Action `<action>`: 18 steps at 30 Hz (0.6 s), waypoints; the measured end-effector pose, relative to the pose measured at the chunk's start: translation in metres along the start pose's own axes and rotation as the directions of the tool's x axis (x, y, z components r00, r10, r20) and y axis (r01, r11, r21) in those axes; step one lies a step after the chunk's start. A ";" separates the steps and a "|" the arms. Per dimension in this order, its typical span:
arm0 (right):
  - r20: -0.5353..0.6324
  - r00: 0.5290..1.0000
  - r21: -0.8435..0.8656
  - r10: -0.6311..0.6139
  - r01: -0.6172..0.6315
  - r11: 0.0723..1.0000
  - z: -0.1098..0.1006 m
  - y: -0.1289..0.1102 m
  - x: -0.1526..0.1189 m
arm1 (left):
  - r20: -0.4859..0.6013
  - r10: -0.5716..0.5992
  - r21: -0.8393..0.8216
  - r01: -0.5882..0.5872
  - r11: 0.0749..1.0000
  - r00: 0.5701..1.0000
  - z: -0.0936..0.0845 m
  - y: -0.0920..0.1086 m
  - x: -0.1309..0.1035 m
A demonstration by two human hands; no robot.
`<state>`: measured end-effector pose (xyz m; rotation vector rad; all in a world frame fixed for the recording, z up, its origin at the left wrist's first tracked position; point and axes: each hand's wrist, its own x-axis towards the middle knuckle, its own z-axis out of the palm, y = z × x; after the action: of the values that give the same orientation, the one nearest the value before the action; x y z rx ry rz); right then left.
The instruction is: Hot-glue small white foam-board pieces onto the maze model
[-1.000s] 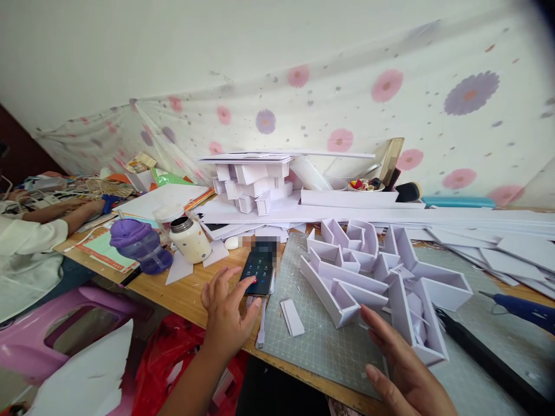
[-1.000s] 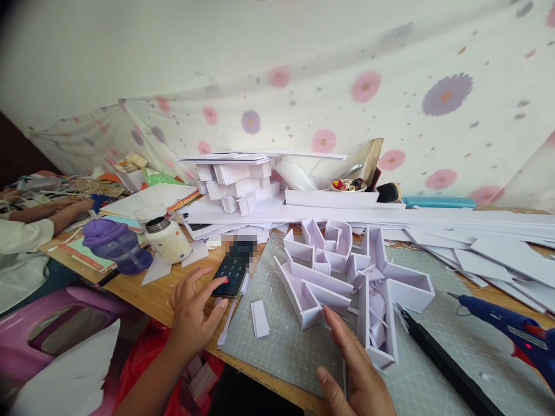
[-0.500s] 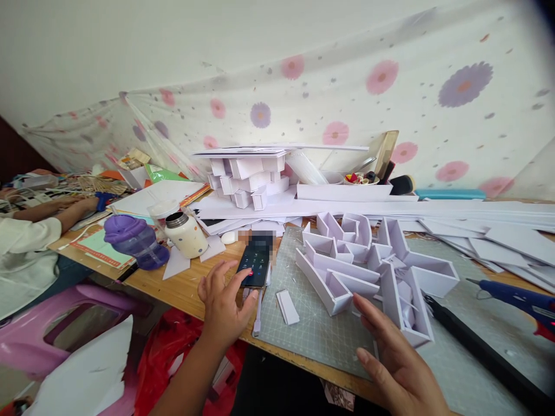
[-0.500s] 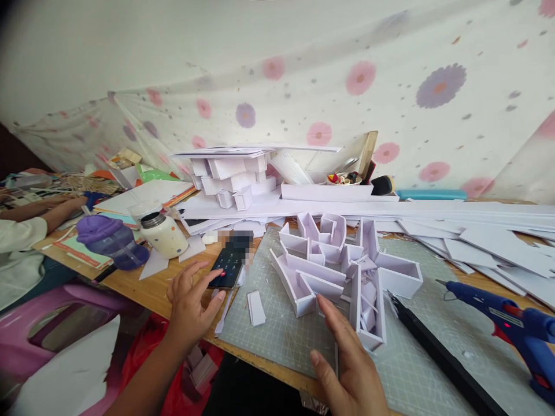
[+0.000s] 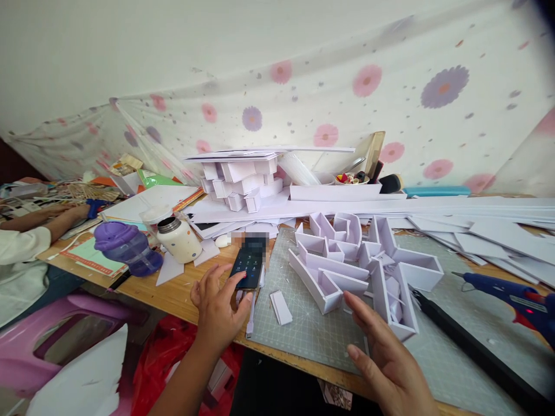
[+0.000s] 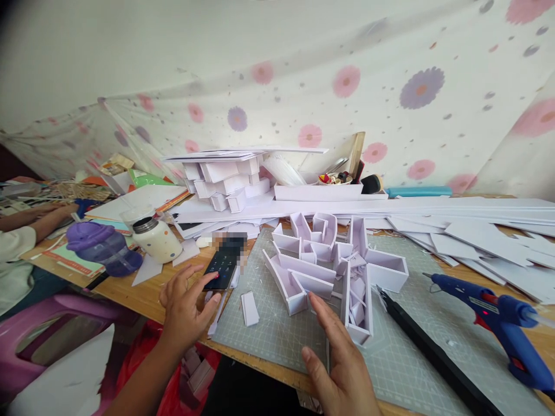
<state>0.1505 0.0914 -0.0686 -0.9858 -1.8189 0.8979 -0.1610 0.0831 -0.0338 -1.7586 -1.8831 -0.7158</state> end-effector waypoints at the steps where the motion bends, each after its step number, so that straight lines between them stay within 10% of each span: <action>1: 0.001 1.000 0.007 0.004 -0.004 1.000 0.000 0.000 0.000 | 0.002 0.001 0.003 -0.001 1.000 1.000 0.000 0.000 0.000; 18: -0.039 0.999 0.117 0.004 0.001 0.993 0.004 -0.004 0.000 | -0.013 -0.043 -0.024 0.043 0.999 0.999 0.001 -0.004 -0.001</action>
<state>0.1462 0.0888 -0.0668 -0.9250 -1.7134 0.9684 -0.1646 0.0827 -0.0352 -1.7283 -1.9158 -0.7675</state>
